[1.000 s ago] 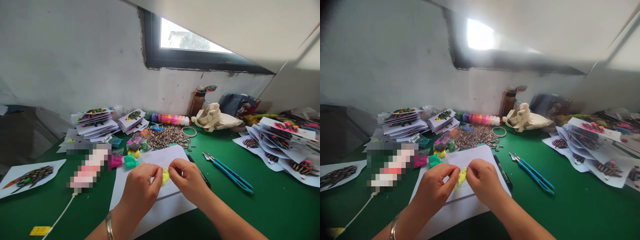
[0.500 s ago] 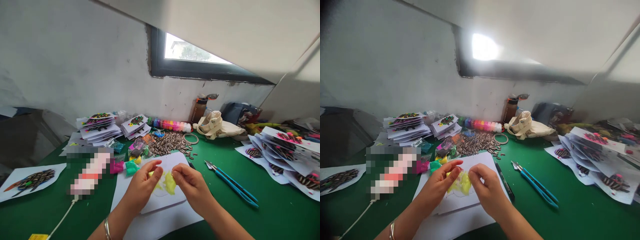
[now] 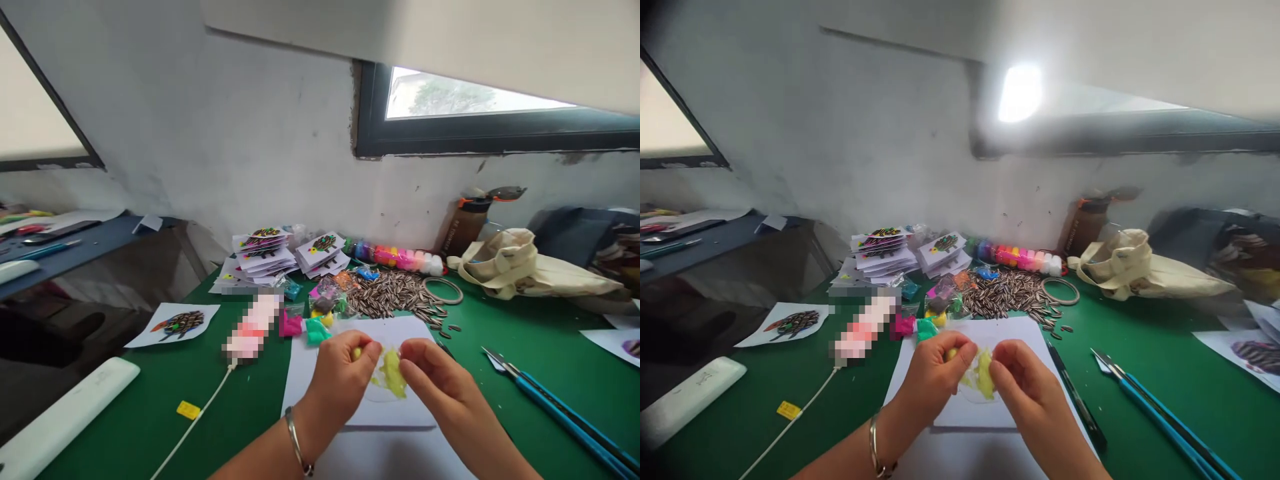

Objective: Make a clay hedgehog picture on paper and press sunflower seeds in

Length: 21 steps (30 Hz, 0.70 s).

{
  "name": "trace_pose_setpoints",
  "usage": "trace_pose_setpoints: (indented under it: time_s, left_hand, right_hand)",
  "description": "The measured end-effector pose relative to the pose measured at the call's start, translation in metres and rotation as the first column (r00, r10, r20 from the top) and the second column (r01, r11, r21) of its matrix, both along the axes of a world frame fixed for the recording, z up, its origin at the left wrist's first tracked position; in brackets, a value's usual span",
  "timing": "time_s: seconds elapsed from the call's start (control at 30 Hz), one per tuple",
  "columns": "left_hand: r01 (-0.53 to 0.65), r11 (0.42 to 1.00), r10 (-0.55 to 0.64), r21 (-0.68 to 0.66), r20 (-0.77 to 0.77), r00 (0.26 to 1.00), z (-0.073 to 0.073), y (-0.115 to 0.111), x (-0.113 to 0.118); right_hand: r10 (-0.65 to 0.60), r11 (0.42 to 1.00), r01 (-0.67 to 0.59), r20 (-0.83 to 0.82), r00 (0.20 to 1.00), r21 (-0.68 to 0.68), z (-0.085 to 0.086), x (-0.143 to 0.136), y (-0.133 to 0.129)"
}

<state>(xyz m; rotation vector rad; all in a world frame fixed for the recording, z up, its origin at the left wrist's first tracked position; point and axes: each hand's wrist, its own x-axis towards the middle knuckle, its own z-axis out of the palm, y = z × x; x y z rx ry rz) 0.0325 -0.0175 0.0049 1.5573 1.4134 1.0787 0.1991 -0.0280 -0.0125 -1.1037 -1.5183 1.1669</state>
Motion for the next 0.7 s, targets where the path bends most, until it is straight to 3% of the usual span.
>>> trace_pose_setpoints:
  time_s: [0.3, 0.6, 0.7]
  left_hand:
    - [-0.002, 0.999, 0.003, -0.047, 0.028, 1.000, -0.0053, 0.0003, 0.0004]
    - [0.030, 0.993, -0.013, -0.112, 0.151, 0.988, -0.0081, 0.0050, 0.0011]
    - [0.045, 0.994, -0.028, -0.101, 0.169, 0.985, -0.0088, 0.0075, -0.0005]
  right_hand:
    - [-0.076, 0.993, 0.071, 0.055, 0.996, 0.092, -0.0089, 0.0006, 0.0007]
    - [-0.126, 0.985, 0.107, -0.135, 0.983, -0.139, -0.0029, -0.0058, 0.0077]
    - [-0.097, 0.979, 0.061, -0.183, 0.978, -0.192, -0.0007, -0.0072, 0.0083]
